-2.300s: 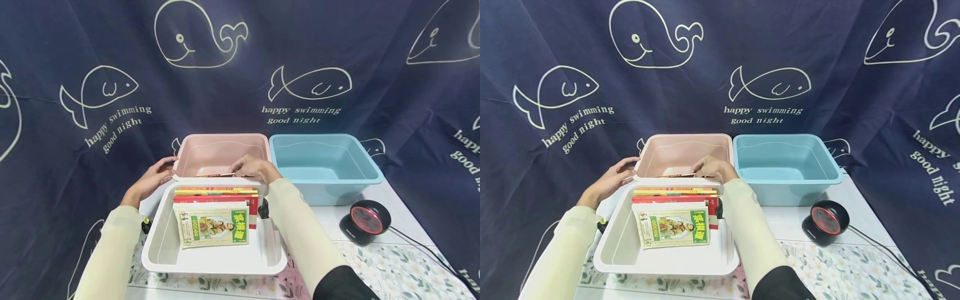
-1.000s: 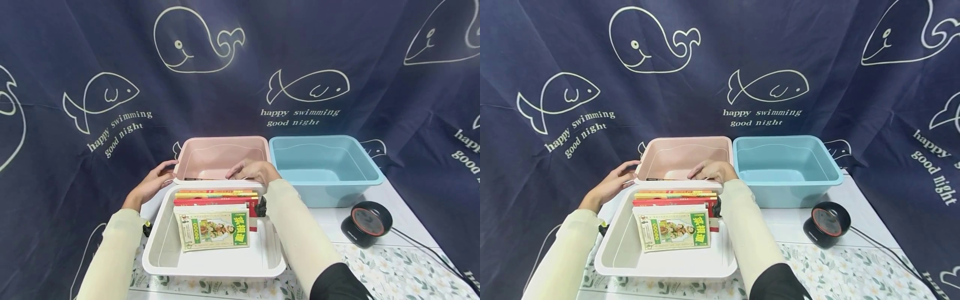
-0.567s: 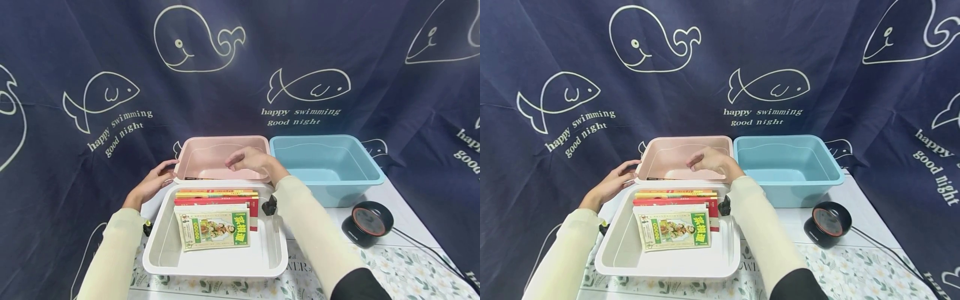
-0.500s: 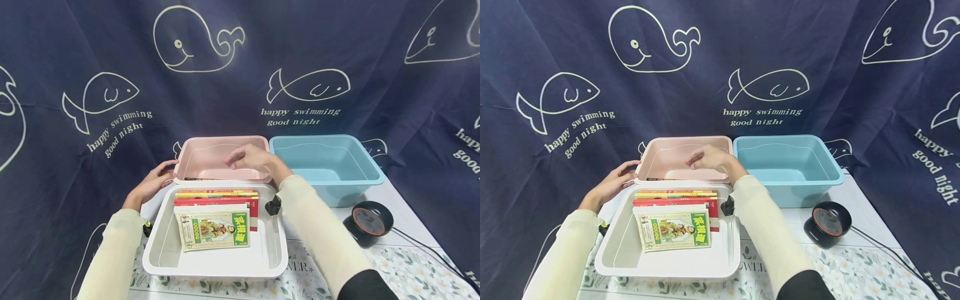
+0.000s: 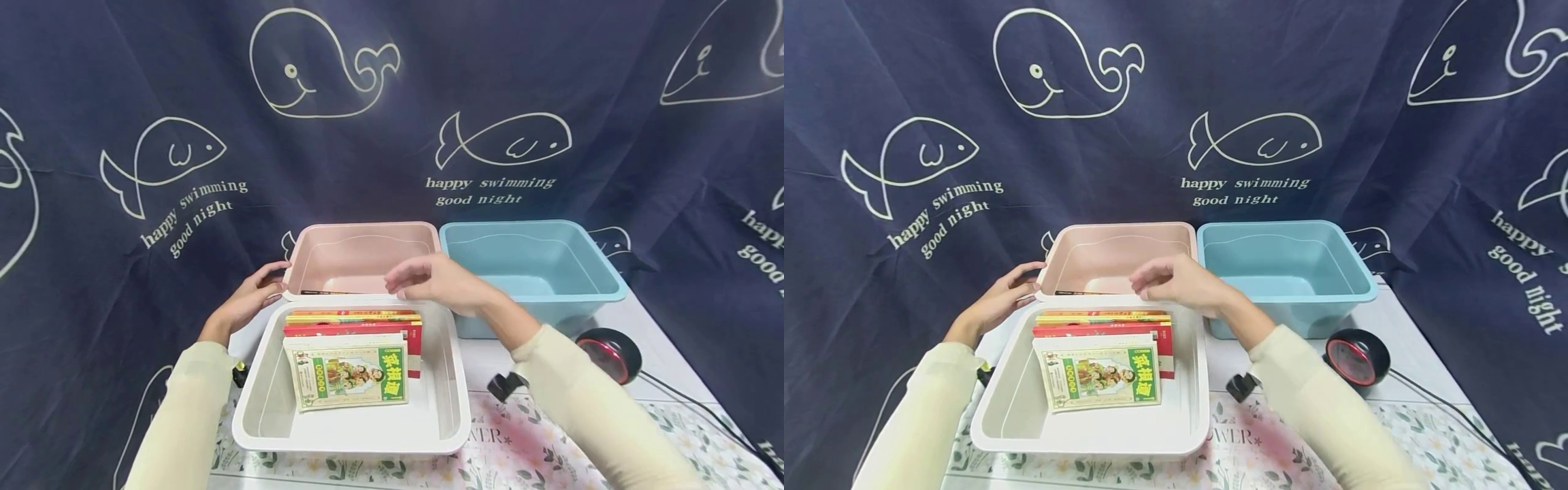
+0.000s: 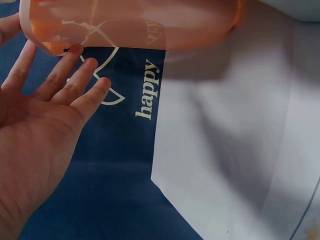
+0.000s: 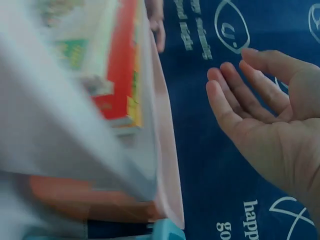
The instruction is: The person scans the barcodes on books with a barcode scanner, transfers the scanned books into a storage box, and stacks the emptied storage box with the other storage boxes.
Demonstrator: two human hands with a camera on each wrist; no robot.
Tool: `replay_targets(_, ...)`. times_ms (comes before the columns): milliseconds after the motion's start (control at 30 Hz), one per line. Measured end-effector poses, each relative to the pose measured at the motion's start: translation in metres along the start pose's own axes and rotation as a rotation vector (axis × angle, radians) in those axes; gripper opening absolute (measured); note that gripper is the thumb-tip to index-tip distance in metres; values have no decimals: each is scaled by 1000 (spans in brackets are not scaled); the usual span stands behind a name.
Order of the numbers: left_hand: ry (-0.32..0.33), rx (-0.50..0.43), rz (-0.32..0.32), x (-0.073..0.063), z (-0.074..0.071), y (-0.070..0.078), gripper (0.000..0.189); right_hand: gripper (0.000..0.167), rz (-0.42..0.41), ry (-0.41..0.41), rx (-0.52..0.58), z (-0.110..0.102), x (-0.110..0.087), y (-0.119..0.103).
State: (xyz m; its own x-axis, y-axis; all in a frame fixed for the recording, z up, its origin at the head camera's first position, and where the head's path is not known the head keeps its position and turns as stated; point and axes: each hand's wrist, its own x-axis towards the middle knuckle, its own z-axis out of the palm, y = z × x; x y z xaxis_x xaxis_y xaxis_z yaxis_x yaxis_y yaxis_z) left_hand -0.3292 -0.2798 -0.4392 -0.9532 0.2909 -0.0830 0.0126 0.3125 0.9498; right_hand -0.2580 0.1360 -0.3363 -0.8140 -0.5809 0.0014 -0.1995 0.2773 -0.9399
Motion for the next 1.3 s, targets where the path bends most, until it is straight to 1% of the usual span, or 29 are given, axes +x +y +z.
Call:
replay_targets(100, 3, 0, 1, 0, 0, 0, 58, 33, -9, -11, -36, 10, -17, 6)
replay_targets(167, 4, 0, 2, 1, -1, 0, 57, 33, -7, -20, -39, 16, -26, 12)
replay_targets(267, 0, -2, 1, 2, -1, -1, 58, 32, -6, -26, -33, 25, -34, 22)
replay_targets(367, -1, -2, -4, 2, -1, -1, 57, 33, 2, -31, -23, 32, -38, 31)
replay_targets(467, -1, -5, -10, 1, -1, -2, 58, 33, 3, -23, -44, 38, -38, 39)
replay_targets(600, -10, -11, -5, 0, 1, -2, 59, 30, 16, -1, -86, 43, -36, 42)
replay_targets(767, -3, -26, -1, 0, 1, -2, 58, 27, 16, -10, -144, 47, -33, 40)
replay_targets(967, 3, -30, -13, 1, 2, -3, 61, 24, 26, -8, -174, 51, -33, 38)
replay_targets(1133, 20, -19, -9, 0, 1, -4, 60, 22, -13, -28, -222, 53, -29, 36)
replay_targets(1300, 9, -32, -3, 1, 3, -3, 61, 20, -49, -50, -265, 57, -26, 39)
